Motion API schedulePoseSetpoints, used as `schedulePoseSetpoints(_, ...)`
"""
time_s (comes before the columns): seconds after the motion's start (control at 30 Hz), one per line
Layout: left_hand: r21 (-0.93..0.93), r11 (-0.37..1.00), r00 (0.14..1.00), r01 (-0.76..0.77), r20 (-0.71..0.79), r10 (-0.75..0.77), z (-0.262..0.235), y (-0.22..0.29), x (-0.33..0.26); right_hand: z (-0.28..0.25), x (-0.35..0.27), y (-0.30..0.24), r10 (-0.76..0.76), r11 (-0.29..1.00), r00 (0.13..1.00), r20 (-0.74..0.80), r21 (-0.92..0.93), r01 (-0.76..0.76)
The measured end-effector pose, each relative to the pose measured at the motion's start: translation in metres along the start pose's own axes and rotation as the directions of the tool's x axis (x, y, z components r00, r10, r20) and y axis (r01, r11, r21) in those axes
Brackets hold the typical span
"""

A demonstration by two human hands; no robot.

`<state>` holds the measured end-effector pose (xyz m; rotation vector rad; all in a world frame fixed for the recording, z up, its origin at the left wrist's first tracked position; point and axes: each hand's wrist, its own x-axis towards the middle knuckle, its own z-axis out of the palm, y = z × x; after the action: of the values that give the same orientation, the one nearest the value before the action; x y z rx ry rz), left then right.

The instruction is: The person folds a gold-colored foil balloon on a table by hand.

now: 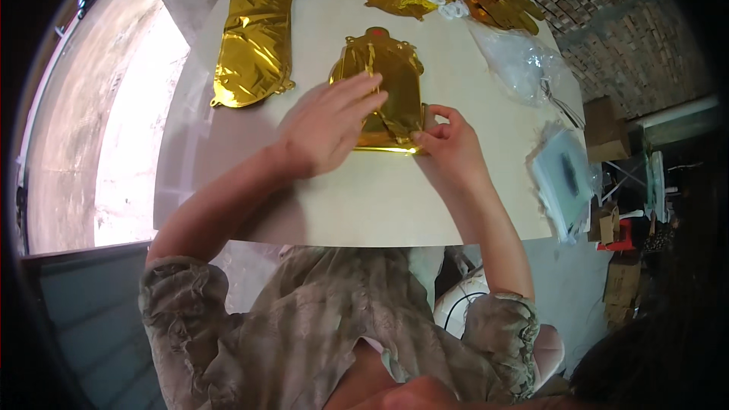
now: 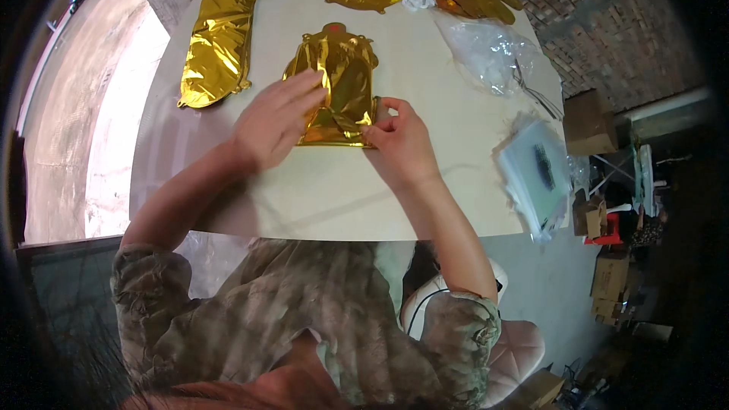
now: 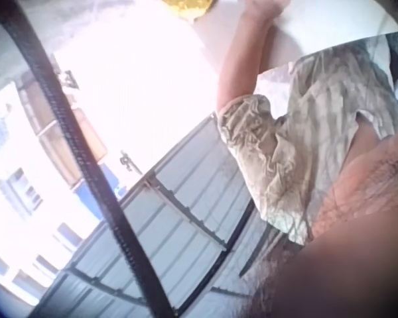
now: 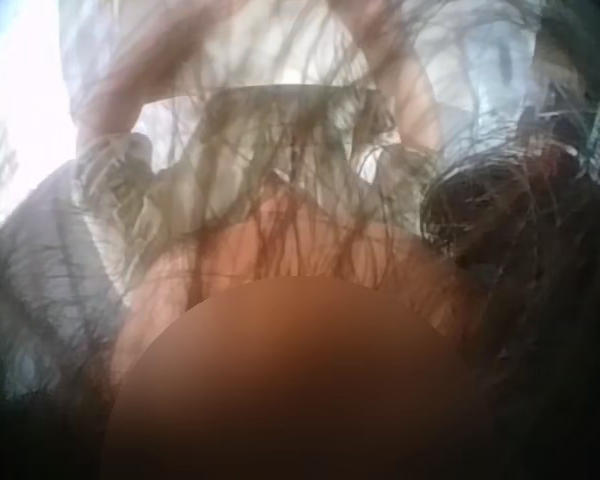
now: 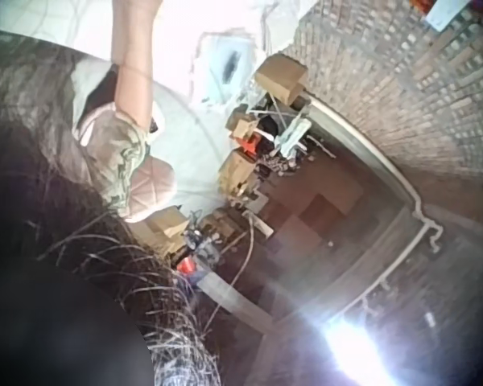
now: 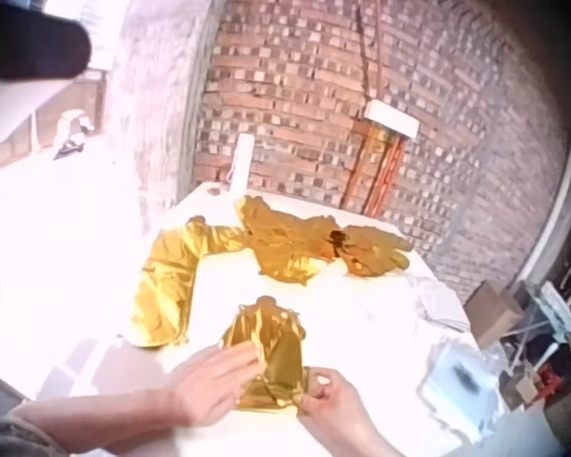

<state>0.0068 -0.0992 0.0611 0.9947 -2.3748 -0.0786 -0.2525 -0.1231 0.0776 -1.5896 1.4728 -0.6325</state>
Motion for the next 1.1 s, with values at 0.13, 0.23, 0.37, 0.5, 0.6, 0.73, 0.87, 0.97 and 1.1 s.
schedulePoseSetpoints(0.13,-0.118,0.941,0.913,0.318,-0.230,-0.337,0.003,0.009,-0.002,-0.003,0.004,0.008,-0.002,0.999,1.000,0.014,0.052,0.002)
schedulePoseSetpoints(0.23,-0.172,0.836,0.810,0.521,-0.211,-0.548,0.003,0.014,0.000,-0.003,0.004,0.005,0.003,1.000,1.000,0.001,0.010,-0.003)
schedulePoseSetpoints(0.37,-0.169,0.736,0.742,0.656,-0.039,-0.670,-0.006,0.017,-0.002,-0.004,0.000,-0.006,0.077,0.990,0.997,0.010,0.118,-0.077)
schedulePoseSetpoints(0.5,-0.339,0.590,0.676,0.733,0.269,-0.686,-0.010,0.003,-0.003,-0.004,0.004,0.002,0.066,0.977,0.997,0.044,0.201,-0.074)
schedulePoseSetpoints(0.6,-0.395,0.477,0.605,0.785,0.322,-0.728,-0.010,-0.001,-0.007,-0.001,0.004,0.004,0.040,0.983,0.998,0.049,0.177,-0.048)
schedulePoseSetpoints(0.73,-0.350,0.519,0.616,0.780,0.284,-0.735,-0.010,0.011,-0.011,0.000,0.006,0.008,-0.020,0.997,1.000,0.002,0.073,0.020)
schedulePoseSetpoints(0.87,-0.093,0.827,0.828,0.554,-0.043,-0.559,-0.017,0.028,0.000,-0.001,0.010,0.014,-0.058,0.991,0.998,0.015,0.121,0.056)
schedulePoseSetpoints(0.97,0.180,0.973,0.988,0.143,-0.083,-0.130,-0.004,0.023,0.004,-0.001,0.011,0.013,-0.095,0.995,0.995,-0.018,0.019,0.095)
schedulePoseSetpoints(1.1,0.241,0.968,0.955,0.075,0.262,-0.139,0.019,0.015,-0.002,0.006,-0.009,-0.004,-0.071,0.995,0.997,-0.031,0.065,0.073)
